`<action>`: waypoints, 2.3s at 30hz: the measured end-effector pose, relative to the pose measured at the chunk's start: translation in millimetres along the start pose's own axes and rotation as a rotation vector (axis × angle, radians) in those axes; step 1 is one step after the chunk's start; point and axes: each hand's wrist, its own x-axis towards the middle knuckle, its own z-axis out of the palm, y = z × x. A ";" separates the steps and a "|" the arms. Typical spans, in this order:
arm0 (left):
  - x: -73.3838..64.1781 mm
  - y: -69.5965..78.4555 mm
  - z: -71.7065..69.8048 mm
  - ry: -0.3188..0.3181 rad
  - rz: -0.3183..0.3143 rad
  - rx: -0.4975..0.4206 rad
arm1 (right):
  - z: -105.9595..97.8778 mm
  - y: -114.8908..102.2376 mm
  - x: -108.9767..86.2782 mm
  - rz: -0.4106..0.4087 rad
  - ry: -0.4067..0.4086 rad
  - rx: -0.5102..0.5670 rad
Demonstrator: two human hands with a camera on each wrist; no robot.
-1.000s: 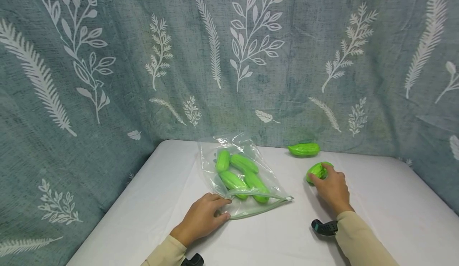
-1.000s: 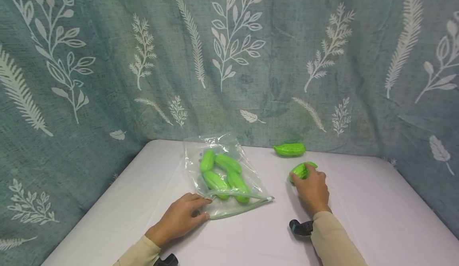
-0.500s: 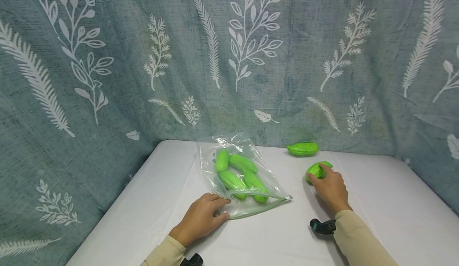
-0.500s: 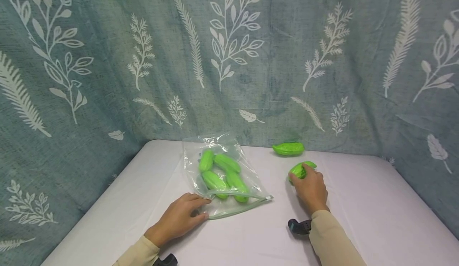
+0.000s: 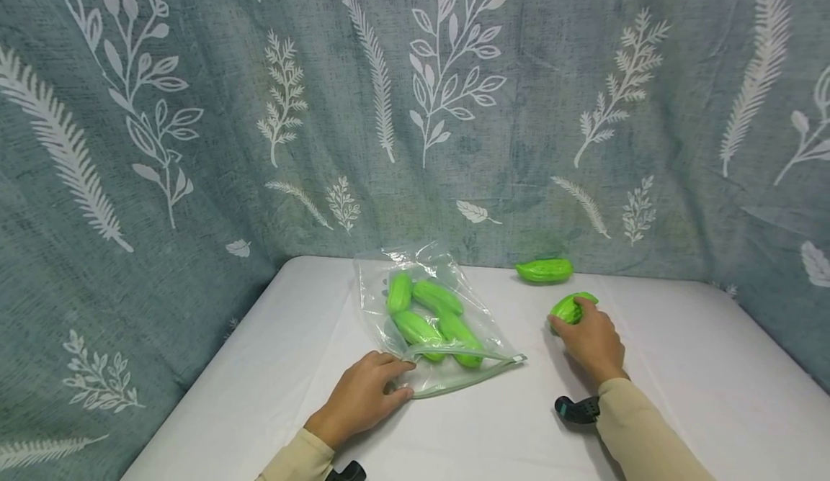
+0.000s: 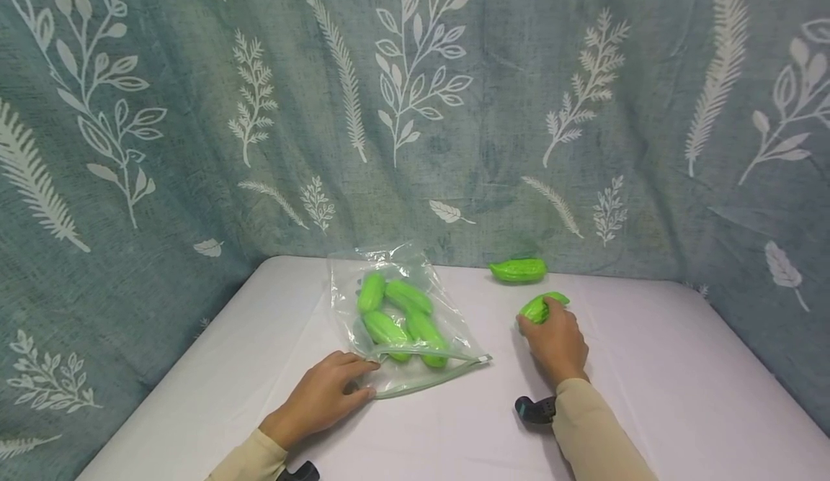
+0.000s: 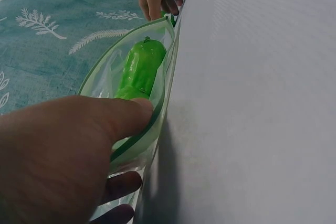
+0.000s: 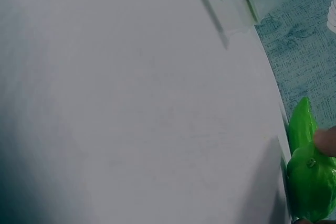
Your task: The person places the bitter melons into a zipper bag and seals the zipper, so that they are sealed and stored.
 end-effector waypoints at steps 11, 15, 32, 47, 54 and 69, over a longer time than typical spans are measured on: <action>-0.5 1.1 -0.3 0.003 0.002 -0.001 | -2.5 -0.9 -5.6 0.008 0.009 0.037; -1.8 1.6 -0.8 -0.001 -0.002 -0.002 | -0.8 1.4 -7.4 -0.007 0.018 0.078; -0.5 1.9 -1.8 0.009 0.004 0.004 | -5.9 2.4 -27.5 0.000 0.026 0.294; -1.8 1.3 -0.7 0.000 -0.007 0.000 | -16.1 -12.3 -51.2 -0.038 0.018 0.395; -1.4 1.4 -0.4 -0.004 -0.006 0.001 | -16.8 -11.2 -55.3 -0.054 0.002 0.449; 0.1 1.0 -0.5 -0.001 -0.002 0.003 | -16.5 -10.6 -59.9 -0.088 -0.006 0.518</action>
